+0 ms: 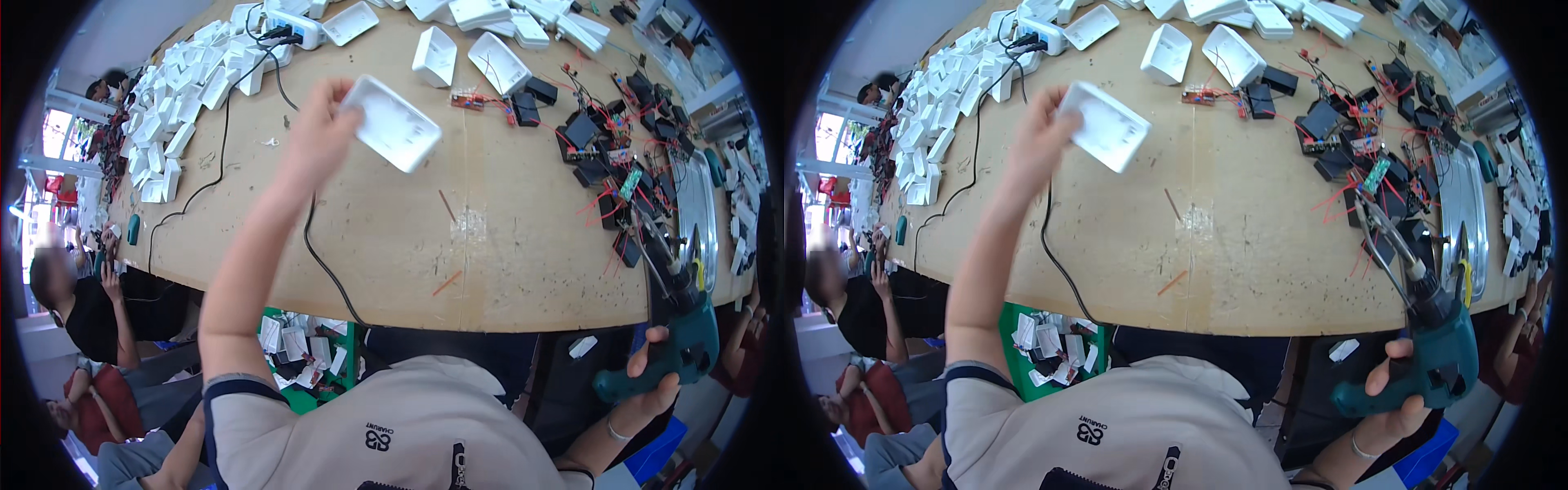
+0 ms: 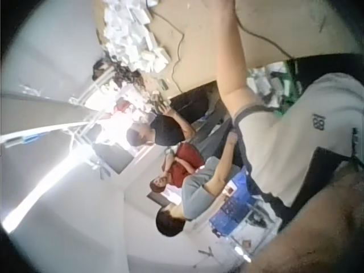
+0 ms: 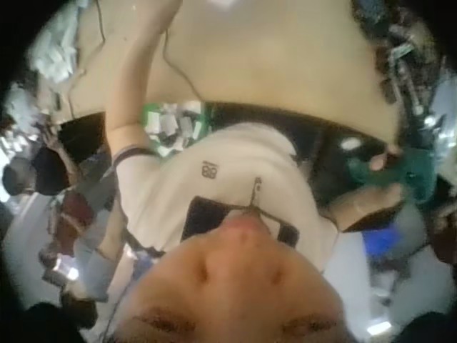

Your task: Soldering electronic wires into small plastic enclosures using a soldering gun.

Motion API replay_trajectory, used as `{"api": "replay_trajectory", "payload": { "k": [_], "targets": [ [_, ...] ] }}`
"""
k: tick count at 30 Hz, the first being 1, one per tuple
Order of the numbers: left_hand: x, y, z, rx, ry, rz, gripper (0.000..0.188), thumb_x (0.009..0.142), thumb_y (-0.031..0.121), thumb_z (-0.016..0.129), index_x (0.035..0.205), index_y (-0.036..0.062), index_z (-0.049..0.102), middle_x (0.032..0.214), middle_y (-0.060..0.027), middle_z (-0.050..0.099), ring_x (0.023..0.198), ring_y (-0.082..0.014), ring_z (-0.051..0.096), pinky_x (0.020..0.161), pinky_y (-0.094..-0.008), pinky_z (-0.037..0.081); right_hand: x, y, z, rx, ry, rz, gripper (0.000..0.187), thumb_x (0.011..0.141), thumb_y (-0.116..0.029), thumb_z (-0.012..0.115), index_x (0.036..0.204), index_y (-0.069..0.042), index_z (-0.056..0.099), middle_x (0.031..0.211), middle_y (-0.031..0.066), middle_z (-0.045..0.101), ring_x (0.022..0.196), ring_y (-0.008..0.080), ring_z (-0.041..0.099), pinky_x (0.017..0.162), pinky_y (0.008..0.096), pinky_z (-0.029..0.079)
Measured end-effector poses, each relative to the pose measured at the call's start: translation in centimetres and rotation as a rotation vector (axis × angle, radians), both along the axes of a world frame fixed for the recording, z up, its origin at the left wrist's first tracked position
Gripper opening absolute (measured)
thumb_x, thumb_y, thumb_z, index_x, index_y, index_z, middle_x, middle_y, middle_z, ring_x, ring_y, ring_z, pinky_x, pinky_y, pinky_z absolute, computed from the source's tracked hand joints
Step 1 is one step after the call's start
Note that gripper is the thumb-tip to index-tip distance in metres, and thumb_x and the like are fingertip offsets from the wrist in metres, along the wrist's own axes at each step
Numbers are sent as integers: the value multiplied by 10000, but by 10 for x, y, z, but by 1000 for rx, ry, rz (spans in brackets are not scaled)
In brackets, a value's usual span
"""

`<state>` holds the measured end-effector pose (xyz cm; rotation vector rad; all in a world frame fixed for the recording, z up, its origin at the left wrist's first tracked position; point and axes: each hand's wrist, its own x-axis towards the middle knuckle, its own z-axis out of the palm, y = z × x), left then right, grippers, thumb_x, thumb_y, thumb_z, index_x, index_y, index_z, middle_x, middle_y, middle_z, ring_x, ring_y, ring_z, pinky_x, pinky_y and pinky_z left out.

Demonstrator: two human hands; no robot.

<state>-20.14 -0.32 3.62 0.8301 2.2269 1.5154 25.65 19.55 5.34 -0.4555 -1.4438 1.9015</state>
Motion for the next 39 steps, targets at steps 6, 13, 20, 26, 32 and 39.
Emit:
{"api": "replay_trajectory", "payload": {
  "k": [6,13,20,26,32,39],
  "targets": [
    [118,-15,-48,-57,164,-51,450,822,33,572,1239,-20,410,1008,-123,519,897,-211,538,802,-322,458,-8,-5,-25,-32,112,98,710,865,-312,658,1343,72,299,1231,294,467,738,205,597,579,251,535],
    [121,-24,-36,-113,92,-164,567,718,62,648,1235,-26,432,1005,-149,524,910,-256,549,808,-348,460,-5,-19,-32,-91,163,116,724,874,-283,649,1368,72,256,1212,315,478,737,215,613,572,262,546],
    [110,-21,-17,-163,206,-327,549,756,318,715,1165,-3,539,1044,-157,541,945,-279,559,797,-357,471,-5,-24,-34,-123,169,124,721,872,-281,652,1363,78,265,1202,323,484,734,230,639,580,263,556],
    [95,-9,-10,-197,286,-375,464,796,323,683,1115,-3,596,1051,-170,555,933,-284,574,790,-354,472,-9,-22,-35,-157,165,123,718,867,-272,660,1356,84,274,1191,316,498,738,236,646,581,274,564],
    [58,68,-3,-132,400,-288,329,857,206,604,1090,-26,595,1026,-179,586,930,-282,588,785,-370,471,-15,-23,-35,-182,160,101,674,860,-263,670,1321,97,334,1168,311,519,726,239,653,565,278,565],
    [25,133,-22,-370,455,-215,185,828,130,595,950,-8,606,976,-157,625,922,-329,602,785,-420,472,-18,-28,-33,-191,159,63,682,847,-266,686,1308,105,346,1137,307,540,685,242,652,543,275,563]
  ]
}}
